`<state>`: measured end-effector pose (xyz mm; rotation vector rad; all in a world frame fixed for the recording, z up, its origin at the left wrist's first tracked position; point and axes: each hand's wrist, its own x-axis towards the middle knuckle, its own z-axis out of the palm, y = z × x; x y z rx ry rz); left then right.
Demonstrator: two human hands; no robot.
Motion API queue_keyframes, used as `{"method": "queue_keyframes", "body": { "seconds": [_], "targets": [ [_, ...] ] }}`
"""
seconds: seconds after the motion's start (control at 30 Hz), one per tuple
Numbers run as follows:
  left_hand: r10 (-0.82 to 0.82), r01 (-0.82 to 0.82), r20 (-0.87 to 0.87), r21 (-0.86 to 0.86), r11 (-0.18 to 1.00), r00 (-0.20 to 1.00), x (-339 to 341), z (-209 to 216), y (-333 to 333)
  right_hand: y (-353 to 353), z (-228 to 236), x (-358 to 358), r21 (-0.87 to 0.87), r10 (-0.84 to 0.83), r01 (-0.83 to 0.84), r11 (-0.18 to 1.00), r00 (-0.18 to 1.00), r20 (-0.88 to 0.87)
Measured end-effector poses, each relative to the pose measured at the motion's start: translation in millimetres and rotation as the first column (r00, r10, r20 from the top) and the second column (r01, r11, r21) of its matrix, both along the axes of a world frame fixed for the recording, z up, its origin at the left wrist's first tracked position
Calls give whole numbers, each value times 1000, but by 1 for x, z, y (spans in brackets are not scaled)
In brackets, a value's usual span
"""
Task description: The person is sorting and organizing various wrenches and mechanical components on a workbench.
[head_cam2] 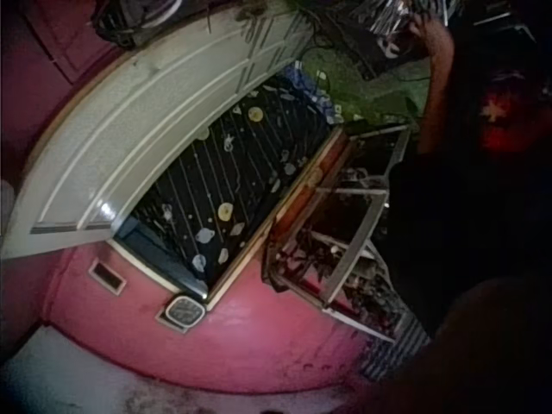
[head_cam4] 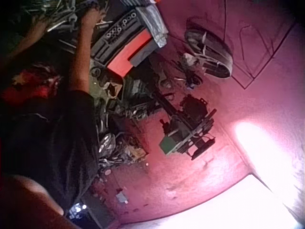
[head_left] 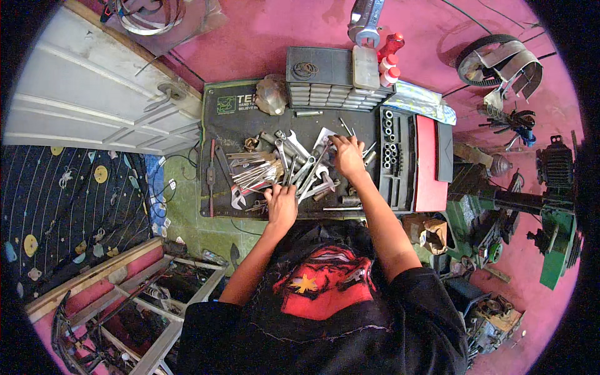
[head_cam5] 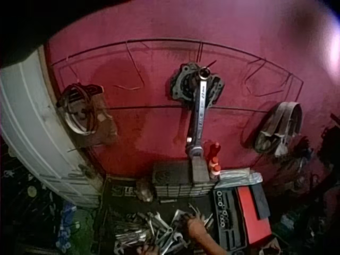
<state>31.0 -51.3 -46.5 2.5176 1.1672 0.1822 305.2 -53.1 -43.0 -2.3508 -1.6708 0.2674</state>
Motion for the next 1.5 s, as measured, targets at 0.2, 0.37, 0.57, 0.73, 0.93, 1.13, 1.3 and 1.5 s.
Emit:
{"method": "queue_keyframes", "body": {
  "seconds": [0.2, 0.37, 0.57, 0.73, 0.93, 1.13, 1.3, 1.5],
  "targets": [
    [19, -20, 55, 25, 999, 998, 12, 8, 5, 1, -1, 3, -21, -1, 1, 1000, 1000, 21],
    [-77, 75, 24, 78, 994, 997, 22, -8, 9, -7, -11, 17, 19, -30, 29, 999, 998, 47],
    [-102, 106, -71, 61, 992, 992, 31, -23, 7, -27, 21, 20, 109, 35, -38, 993, 999, 30],
    [-45, 46, 19, -28, 999, 999, 35, -17, 6, -37, 66, 19, 170, 95, -91, 981, 995, -15],
    [-55, 63, 182, -35, 997, 982, 57, 15, 8, -45, 125, 22, 306, 105, -67, 950, 988, -109],
    [-172, 191, 339, -23, 981, 925, 94, 16, 16, -57, 153, 21, 402, 93, -32, 915, 987, -134],
    [-256, 276, 334, -16, 961, 907, 127, 13, 20, -63, 157, 22, 429, 104, -27, 903, 982, -159],
    [-267, 291, 253, -63, 955, 930, 144, 6, 20, -66, 128, 24, 407, 91, -6, 913, 978, -190]
  ]
}}
